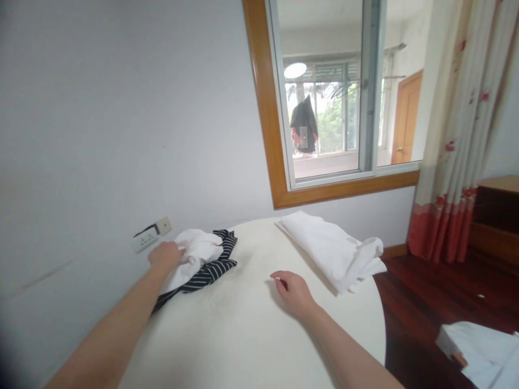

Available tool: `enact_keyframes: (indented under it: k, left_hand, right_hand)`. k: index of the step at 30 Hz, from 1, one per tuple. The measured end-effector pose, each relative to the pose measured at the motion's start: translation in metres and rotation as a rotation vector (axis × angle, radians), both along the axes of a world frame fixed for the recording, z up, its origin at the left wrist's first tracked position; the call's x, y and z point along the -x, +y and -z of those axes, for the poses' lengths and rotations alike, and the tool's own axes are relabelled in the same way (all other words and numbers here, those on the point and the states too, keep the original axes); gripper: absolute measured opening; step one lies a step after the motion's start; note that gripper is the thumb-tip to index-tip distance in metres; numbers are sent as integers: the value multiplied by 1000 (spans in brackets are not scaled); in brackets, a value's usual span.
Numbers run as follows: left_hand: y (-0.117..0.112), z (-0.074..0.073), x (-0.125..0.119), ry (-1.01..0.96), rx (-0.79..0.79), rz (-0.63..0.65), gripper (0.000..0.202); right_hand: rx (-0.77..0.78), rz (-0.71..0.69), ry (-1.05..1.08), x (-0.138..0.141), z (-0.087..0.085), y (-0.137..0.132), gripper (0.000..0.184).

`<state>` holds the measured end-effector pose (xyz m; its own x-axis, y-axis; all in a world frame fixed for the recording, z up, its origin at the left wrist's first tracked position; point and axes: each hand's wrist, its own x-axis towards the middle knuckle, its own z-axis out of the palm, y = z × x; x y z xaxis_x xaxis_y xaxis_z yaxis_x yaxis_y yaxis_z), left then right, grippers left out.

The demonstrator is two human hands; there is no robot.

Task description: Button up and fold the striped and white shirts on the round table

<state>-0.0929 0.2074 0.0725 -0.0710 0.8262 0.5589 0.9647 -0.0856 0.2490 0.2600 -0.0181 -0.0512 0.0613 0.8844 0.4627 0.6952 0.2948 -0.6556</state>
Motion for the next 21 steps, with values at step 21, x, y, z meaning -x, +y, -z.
enact_keyframes:
  k: [21]
  left_hand:
    - [-88, 41, -113, 140, -113, 430, 49]
  right_hand:
    - [-39, 72, 39, -10, 5, 8, 35]
